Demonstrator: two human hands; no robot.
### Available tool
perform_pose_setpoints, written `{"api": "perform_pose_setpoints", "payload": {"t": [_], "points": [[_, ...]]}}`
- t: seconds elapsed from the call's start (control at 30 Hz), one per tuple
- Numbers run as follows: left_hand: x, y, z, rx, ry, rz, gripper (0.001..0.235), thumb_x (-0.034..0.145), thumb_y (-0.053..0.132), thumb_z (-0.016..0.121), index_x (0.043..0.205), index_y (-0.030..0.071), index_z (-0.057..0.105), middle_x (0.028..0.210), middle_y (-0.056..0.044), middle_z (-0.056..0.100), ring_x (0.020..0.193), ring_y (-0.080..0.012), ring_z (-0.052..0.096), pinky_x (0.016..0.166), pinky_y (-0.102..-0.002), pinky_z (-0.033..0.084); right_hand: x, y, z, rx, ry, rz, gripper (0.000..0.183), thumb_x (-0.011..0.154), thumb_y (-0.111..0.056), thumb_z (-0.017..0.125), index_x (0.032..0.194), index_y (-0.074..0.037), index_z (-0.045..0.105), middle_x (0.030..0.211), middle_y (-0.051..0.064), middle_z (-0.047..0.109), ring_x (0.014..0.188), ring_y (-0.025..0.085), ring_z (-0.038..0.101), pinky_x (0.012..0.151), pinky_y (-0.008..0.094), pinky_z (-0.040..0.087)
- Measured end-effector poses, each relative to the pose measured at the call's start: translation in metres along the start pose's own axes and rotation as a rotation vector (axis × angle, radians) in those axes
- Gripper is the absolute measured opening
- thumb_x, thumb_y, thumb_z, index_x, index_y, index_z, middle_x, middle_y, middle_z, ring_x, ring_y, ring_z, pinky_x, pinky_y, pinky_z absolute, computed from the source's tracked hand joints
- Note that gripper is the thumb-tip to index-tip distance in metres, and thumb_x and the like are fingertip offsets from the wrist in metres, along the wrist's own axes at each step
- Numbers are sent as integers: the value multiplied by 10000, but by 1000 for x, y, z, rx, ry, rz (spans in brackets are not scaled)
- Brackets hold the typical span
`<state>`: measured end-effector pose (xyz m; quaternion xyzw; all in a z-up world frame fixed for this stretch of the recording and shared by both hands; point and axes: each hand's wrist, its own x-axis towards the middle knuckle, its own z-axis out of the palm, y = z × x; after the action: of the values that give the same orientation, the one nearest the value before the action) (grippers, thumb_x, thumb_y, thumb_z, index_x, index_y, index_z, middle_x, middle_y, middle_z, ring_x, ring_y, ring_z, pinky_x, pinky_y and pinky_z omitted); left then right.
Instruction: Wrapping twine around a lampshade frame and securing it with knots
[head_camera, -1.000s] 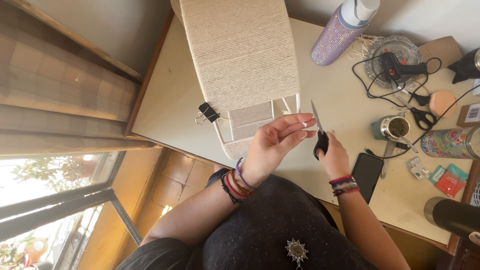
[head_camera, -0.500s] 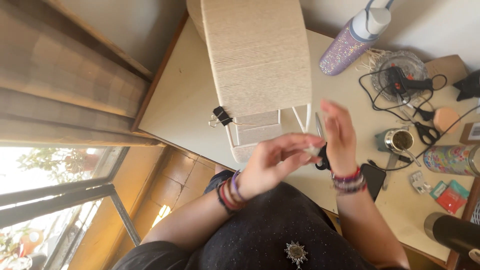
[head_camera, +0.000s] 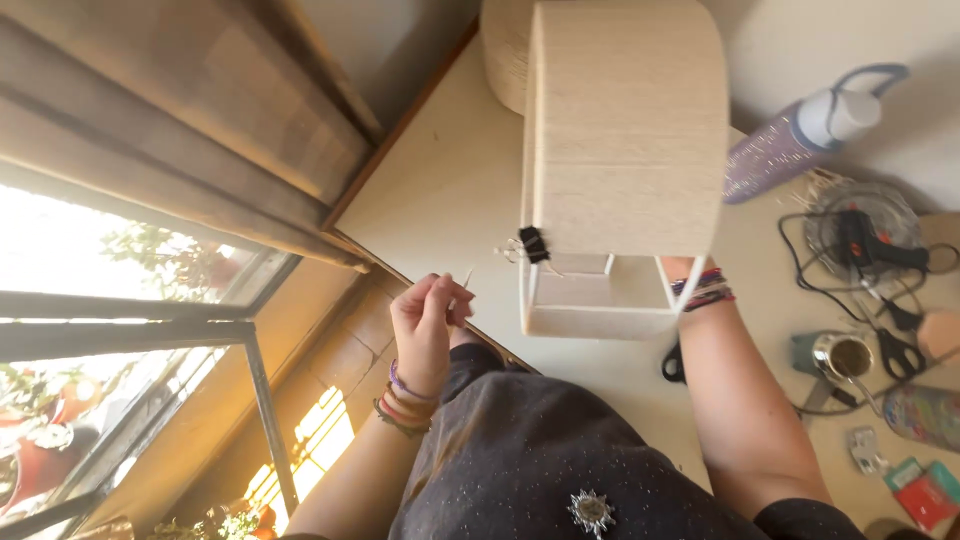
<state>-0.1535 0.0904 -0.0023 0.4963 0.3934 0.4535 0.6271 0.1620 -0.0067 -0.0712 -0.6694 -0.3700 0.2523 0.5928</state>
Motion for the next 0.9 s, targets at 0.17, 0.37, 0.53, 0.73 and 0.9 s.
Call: {"api": "perform_pose_setpoints", "payload": {"t": [0.17, 0.37, 0.53, 0.73, 0.9], "points": [[20, 3, -40, 894, -202, 17, 150, 927, 365, 688, 866, 270, 787, 845, -12, 660, 770, -270, 606, 740, -378, 484, 1, 13, 7, -40, 4, 38, 253, 1072, -190, 598, 1309, -106, 571, 1140, 75, 531, 1008, 173, 514, 914, 323, 456], [19, 42, -22, 566, -291, 242, 386, 1044, 316, 504, 1344, 111, 633, 1340, -277, 547, 1219, -534, 537, 1015, -613, 425, 12, 14, 16, -90, 53, 67, 168, 1101, -248, 635, 1202, -115, 649, 984, 38, 571, 851, 127, 550, 813, 276, 496], [39, 53, -19, 308, -113, 392, 508, 1109, 317, 313, 1416, -25, 529, 1431, -287, 523, 1411, -468, 416, 1173, -576, 290, 14, 3, 16, -139, 138, 119, 172, 1121, -287, 660, 1131, -120, 702, 879, 14, 597, 747, 97, 575, 746, 245, 523], [70, 72, -19, 409, -160, 507, 517, 1098, 323, 298, 1429, 1, 530, 1471, -270, 470, 1414, -444, 403, 1182, -585, 286, 16, 21, 62, -744, 228, -30, 186, 1028, -269, 762, 1114, -106, 737, 871, 208, 690, 782, 405, 727, 661, 474, 602], [83, 53, -5, 403, -668, 486, 488, 1076, 426, 408, 1367, 101, 627, 1459, -239, 533, 1358, -516, 489, 1125, -695, 300, 12, 48, 101, -857, 167, 78, 182, 1046, -279, 685, 1158, -141, 723, 923, 112, 607, 814, 353, 738, 684, 454, 612]]}}
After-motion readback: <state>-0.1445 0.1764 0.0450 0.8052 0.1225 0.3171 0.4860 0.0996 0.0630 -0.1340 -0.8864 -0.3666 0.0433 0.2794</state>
